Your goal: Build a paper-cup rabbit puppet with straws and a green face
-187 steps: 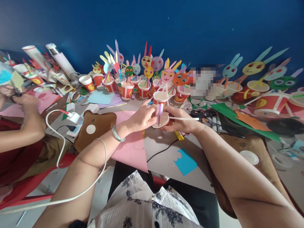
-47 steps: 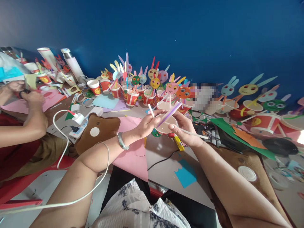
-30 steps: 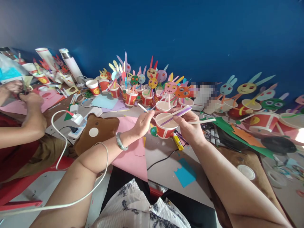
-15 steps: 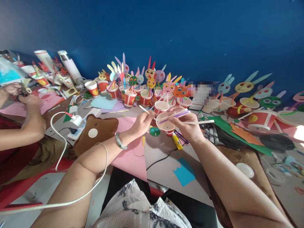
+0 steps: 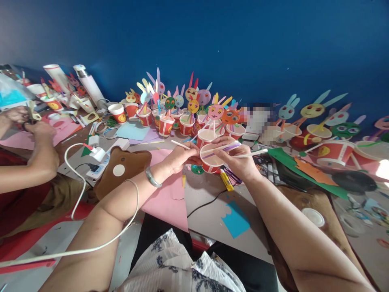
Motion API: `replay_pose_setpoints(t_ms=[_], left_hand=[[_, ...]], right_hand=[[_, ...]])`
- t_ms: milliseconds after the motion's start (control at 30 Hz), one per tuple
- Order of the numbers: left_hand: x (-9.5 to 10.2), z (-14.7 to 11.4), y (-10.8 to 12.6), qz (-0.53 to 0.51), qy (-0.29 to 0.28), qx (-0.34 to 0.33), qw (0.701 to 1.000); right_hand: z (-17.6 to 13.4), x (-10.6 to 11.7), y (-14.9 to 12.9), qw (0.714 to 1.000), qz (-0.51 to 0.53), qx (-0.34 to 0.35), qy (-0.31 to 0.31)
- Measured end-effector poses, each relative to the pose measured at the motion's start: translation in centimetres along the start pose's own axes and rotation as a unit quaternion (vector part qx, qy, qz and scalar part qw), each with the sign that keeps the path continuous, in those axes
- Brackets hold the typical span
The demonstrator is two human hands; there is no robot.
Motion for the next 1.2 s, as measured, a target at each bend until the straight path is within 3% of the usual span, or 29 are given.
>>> replay_pose_setpoints(t_ms=[600,900,1033,1200], left_hand=[[-0.1,-0.1,-0.5,0.062,0.002,0.018,0.998],[0.3,0.2,-1.0,0.164,0.021,-0.055,0.985],[0.3,0.2,-0.8,0.192,0.035,-0.071,0.978],[-0.2,-0.4,0.0,0.132,0.038,-0.071,0.988]], right_hand=[[-0.3,-0.6,-0.7,0.993,-0.081,0.025,-0.084],[-0.8,-2.5,-1.5,0.961,-0.207,0.113,-0.145],[-0.6,-2.1,-1.5,0.96,-0.218,0.111,-0.138],[-0.1,-1.0,-1.2,0.967,-0.214,0.087,-0.111]])
Point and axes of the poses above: each hand's wrist, its own z-axis towards the middle knuckle, its own x-axis out of the back of the hand, y = z × x, the point moved 6 cm from there along z, towards the middle knuckle, and after that the axes turned 2 degrees about -z, right-handed, at the moved point
